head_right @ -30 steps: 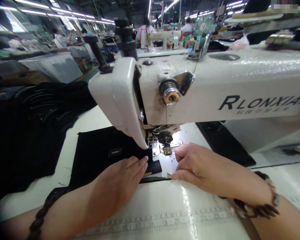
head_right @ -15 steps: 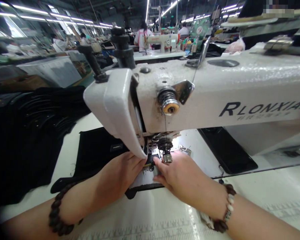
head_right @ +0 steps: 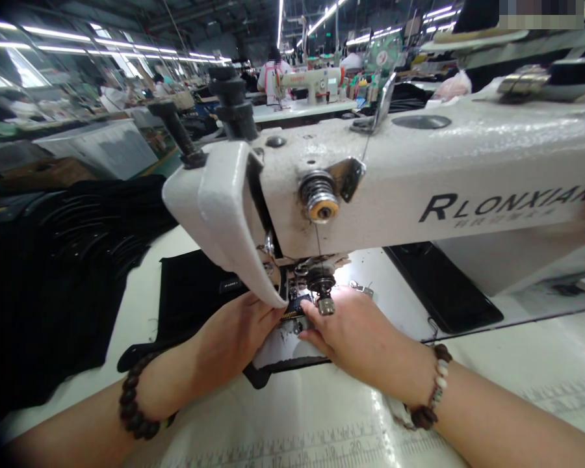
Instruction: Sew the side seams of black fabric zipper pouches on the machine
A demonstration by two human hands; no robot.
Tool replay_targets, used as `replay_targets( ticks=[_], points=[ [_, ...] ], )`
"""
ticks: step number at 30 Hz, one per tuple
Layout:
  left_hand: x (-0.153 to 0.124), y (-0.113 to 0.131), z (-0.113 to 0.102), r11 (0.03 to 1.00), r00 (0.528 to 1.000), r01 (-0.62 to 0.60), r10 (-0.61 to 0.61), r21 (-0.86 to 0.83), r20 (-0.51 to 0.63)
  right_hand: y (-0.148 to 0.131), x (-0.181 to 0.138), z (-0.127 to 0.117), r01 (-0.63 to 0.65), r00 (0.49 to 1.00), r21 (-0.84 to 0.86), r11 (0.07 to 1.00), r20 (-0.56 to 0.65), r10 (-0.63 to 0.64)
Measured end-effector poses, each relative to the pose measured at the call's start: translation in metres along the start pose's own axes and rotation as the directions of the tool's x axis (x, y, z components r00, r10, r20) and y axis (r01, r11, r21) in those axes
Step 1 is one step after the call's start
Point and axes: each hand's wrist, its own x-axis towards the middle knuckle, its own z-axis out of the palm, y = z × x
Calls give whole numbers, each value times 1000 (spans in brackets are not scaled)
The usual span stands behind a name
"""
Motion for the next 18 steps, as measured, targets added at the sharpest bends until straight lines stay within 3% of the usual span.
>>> replay_targets(
  ticks=[7,18],
  points=[
    [-3,-1,1,998,999,-26,28,62,-43,1,2,-3,-19,999,76,997,41,16],
    [-2,1,-2,998,1000,18,-17,-58,14,-2,-3,4,-41,999,92,995,-20,43]
  ],
)
